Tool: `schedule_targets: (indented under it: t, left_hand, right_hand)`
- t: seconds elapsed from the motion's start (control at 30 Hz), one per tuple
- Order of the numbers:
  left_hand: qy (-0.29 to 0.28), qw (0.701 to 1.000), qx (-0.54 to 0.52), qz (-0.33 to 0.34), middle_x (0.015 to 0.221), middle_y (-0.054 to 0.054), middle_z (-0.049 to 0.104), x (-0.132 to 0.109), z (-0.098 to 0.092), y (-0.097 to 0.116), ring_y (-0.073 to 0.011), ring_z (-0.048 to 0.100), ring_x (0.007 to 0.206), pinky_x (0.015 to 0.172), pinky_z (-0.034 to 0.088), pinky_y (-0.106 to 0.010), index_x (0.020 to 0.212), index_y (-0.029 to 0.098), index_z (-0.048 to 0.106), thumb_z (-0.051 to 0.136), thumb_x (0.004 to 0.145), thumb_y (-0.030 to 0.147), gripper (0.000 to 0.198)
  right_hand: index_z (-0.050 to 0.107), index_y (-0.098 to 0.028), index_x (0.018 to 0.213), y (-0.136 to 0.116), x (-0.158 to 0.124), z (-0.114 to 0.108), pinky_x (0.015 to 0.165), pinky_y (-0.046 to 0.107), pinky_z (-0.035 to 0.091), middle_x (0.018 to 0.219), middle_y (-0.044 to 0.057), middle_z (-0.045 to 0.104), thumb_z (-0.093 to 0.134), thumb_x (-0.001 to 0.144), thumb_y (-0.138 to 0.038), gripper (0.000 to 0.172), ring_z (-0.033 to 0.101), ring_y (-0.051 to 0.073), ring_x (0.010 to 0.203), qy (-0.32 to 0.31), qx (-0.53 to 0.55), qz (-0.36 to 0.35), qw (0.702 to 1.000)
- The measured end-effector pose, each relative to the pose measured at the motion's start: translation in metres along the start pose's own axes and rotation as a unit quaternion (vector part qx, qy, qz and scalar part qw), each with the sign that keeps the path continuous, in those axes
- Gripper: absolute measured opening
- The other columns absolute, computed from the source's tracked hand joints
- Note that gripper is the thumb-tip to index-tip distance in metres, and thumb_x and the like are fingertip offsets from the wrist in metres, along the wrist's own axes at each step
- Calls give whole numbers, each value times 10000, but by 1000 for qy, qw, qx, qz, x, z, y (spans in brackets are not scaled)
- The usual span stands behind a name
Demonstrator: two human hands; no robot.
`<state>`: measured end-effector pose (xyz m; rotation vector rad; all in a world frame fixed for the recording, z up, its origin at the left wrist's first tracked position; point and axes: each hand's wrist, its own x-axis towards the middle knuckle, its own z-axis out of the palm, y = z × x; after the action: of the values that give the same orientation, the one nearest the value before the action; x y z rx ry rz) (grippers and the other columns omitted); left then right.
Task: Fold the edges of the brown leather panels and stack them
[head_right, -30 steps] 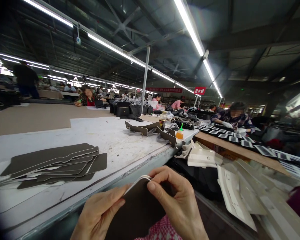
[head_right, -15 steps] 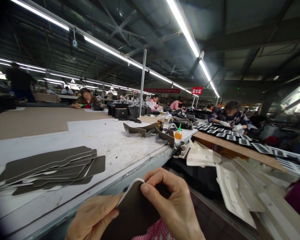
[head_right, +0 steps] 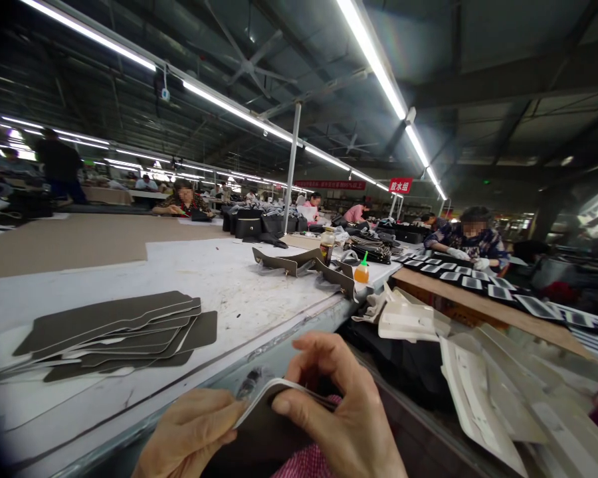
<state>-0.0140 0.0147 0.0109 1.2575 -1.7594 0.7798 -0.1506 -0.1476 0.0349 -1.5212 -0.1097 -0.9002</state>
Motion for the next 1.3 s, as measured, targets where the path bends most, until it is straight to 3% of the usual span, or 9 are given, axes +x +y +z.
schedule_targets:
  t: [0.13, 0.37, 0.53, 0.63, 0.8, 0.97, 1.1, 1.23, 1.3]
  left_hand:
    - [-26, 999, 11, -40, 721, 9, 719, 2, -5, 10, -118, 692, 611, 628, 525, -242, 1281, 215, 616, 463, 1052, 232, 275]
    - [-42, 997, -15, -59, 710, -2, 691, 5, -9, 16, -133, 664, 590, 585, 501, -248, 1263, 246, 632, 422, 1059, 245, 293]
    - [-81, 987, -39, -133, 692, 25, 663, 3, 1, 7, -129, 651, 596, 589, 497, -218, 1181, 269, 662, 407, 1061, 355, 294]
    - [-65, 978, -58, -191, 639, 28, 608, 3, 16, 7, -124, 567, 516, 507, 428, -224, 965, 205, 651, 436, 1039, 440, 327]
    - [-30, 983, 58, -172, 577, 30, 520, 4, 32, 11, -116, 520, 490, 524, 371, -248, 718, 197, 525, 362, 1062, 244, 384]
    - [-131, 961, 48, -240, 593, 41, 583, -3, 7, -1, -123, 558, 510, 525, 366, -240, 804, 196, 603, 452, 1042, 307, 302]
    - [-131, 952, 48, -273, 644, 36, 606, -14, -15, -19, -119, 570, 571, 566, 389, -211, 806, 201, 619, 487, 1024, 257, 260]
    - [-75, 968, 55, -232, 640, 34, 573, -17, -16, -24, -116, 542, 563, 565, 391, -207, 791, 199, 577, 472, 1019, 221, 252]
    - [-82, 972, 49, -213, 643, 31, 578, -15, -9, -22, -119, 556, 574, 574, 394, -212, 774, 198, 551, 465, 1015, 200, 257]
  right_hand:
    - [799, -336, 1008, -5, 4, -7, 602, 229, 428, 805, -9, 642, 796, 849, -323, 160, 580, 132, 718, -115, -82, -79, 987]
    - [781, -258, 814, -6, 4, -7, 620, 246, 416, 760, -4, 603, 746, 881, -405, 165, 527, 129, 678, -156, -28, -28, 987]
    - [714, -223, 738, 13, 7, -7, 607, 247, 386, 751, -7, 581, 730, 883, -371, 208, 521, 137, 690, -95, -47, -28, 994]
    - [699, -215, 742, 26, 8, -3, 658, 257, 397, 764, -7, 586, 712, 893, -358, 208, 540, 150, 729, -68, -71, -26, 995]
    - [687, -203, 725, 32, 2, 3, 657, 257, 385, 738, -11, 560, 719, 881, -372, 233, 501, 150, 712, -75, -45, -4, 996]
    - [654, -209, 728, 37, 1, -25, 583, 220, 370, 737, -14, 513, 749, 848, -420, 260, 446, 132, 667, 7, -11, 40, 999]
    - [658, -224, 757, 40, 2, -59, 615, 211, 415, 772, 1, 529, 763, 835, -423, 238, 473, 146, 703, 85, -37, -8, 996]
    - [672, -232, 784, 34, -1, -70, 596, 239, 440, 770, 15, 573, 702, 901, -383, 193, 542, 165, 691, 25, -181, -76, 980]
    - [713, -242, 896, 33, -3, -67, 638, 257, 472, 810, 25, 648, 670, 939, -331, 108, 616, 179, 730, -62, -315, -130, 938]
